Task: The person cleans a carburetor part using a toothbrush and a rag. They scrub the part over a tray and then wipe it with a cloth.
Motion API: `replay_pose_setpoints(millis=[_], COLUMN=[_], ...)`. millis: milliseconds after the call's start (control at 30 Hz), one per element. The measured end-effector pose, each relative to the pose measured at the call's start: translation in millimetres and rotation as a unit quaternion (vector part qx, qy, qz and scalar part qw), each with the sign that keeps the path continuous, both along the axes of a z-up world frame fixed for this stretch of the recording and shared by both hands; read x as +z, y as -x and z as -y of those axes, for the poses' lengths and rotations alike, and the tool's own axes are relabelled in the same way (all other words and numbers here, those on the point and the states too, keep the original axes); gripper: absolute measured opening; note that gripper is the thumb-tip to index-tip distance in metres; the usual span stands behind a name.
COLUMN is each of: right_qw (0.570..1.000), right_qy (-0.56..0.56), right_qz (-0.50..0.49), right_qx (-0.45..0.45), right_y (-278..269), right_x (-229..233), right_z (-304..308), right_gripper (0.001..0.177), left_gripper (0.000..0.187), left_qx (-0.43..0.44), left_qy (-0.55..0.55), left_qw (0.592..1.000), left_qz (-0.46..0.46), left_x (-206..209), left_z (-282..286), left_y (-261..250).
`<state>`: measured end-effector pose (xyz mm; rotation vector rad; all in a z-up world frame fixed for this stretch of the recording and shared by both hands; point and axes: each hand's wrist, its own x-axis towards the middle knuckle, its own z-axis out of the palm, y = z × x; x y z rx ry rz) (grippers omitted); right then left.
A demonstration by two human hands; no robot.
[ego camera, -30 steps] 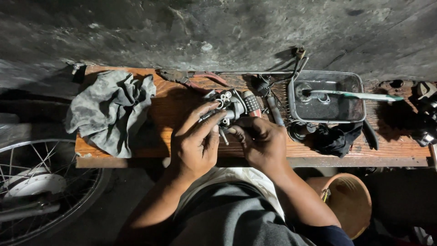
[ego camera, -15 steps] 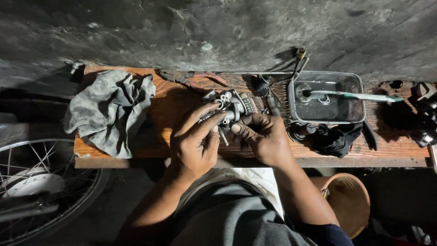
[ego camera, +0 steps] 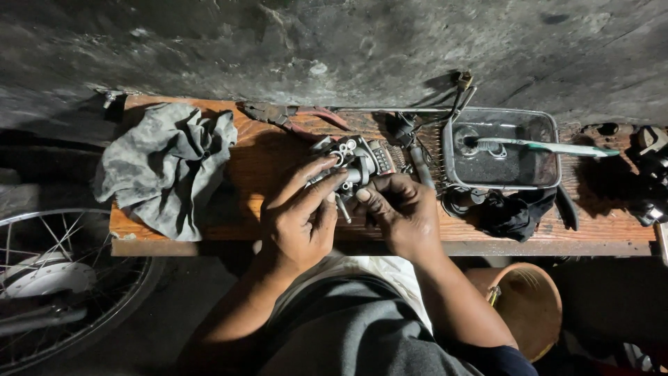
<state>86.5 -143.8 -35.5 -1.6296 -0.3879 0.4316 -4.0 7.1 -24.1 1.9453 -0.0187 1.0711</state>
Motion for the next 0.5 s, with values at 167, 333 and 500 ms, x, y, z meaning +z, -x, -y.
replay_pose_setpoints(millis=[167, 333, 500], right_qw=[1.000, 0.999, 0.997], right_qy=[0.000, 0.001, 0.001], right_qz=[0.009, 0.021, 0.031], right_qx=[-0.024, -0.043, -0.072], right_y=[-0.2, -2.0, -0.3], right_x=[-0.7, -1.0, -5.3], right_z=[-0.3, -3.1, -4.3], right_gripper=[0.018, 0.019, 0.022], left_gripper=[0.024, 0.023, 0.022], left_qx=[-0.005, -0.003, 0.005], left_qy=[0.004, 0.003, 0.009], left_qw=[1.000, 1.000, 1.000], left_qz=[0.000, 0.002, 0.013], left_x=[0.4, -0.3, -5.5], left_z=[0.2, 0.3, 1.4], left_y=[1.0, 1.2, 0.0])
